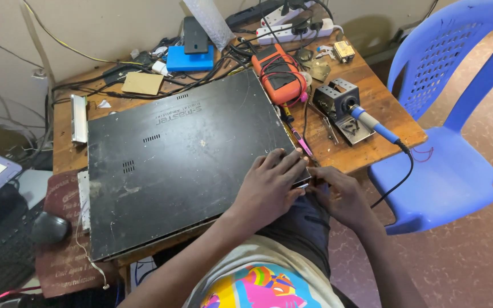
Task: The person is repairing an electronic device, likely a DVD player, by manipulating internal wires and components. They close the device's metal casing, then reopen it to continue working on the circuit board using a screwdriver.
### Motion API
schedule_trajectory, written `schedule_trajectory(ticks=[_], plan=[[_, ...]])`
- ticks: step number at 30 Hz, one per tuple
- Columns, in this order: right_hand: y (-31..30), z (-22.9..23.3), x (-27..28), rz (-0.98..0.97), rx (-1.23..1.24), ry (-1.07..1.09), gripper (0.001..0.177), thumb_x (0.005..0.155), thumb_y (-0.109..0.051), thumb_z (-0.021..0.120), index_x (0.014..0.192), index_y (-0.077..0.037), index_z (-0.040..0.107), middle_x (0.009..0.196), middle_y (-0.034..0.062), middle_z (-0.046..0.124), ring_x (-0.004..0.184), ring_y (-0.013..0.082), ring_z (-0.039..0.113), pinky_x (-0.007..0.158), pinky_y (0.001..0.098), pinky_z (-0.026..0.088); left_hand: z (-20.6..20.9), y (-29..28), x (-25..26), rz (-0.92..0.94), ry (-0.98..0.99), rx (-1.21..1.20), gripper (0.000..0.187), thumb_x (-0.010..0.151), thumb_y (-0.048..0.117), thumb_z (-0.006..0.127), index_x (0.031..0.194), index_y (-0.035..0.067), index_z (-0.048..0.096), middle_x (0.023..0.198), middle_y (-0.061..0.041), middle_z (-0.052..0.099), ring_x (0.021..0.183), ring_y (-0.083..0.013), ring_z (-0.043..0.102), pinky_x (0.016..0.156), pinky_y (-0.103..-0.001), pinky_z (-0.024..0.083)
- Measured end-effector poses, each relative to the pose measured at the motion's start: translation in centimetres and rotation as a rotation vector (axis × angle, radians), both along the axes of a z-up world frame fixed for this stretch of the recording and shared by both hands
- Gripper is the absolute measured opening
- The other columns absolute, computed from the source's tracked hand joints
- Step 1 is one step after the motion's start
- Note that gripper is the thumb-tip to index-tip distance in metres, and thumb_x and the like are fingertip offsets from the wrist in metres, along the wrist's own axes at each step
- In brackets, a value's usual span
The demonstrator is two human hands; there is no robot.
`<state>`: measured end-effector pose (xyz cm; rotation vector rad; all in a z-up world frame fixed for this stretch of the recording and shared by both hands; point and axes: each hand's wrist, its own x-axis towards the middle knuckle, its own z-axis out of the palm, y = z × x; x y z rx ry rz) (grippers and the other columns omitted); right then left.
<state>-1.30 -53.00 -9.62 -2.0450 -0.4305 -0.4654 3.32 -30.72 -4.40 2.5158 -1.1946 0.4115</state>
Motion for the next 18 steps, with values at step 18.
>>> schedule_trajectory(ticks=[18], plan=[[1.1, -1.9, -0.2, -0.220, -0.171, -0.330, 0.036, 0.088, -0.007, 0.085, 0.123, -0.004, 0.080, 0.089, 0.0144, 0.081, 0.080, 0.0364, 0.079, 0.062, 0.0450, 0.062, -1.0, -1.6, 1.8, -0.250, -0.349, 0.090, 0.032, 0.105, 0.019, 0.057, 0.122, 0.000, 0.078, 0.120, -0.027, 0.079, 0.108, -0.0546, 0.077, 0.080, -0.054, 0.064]])
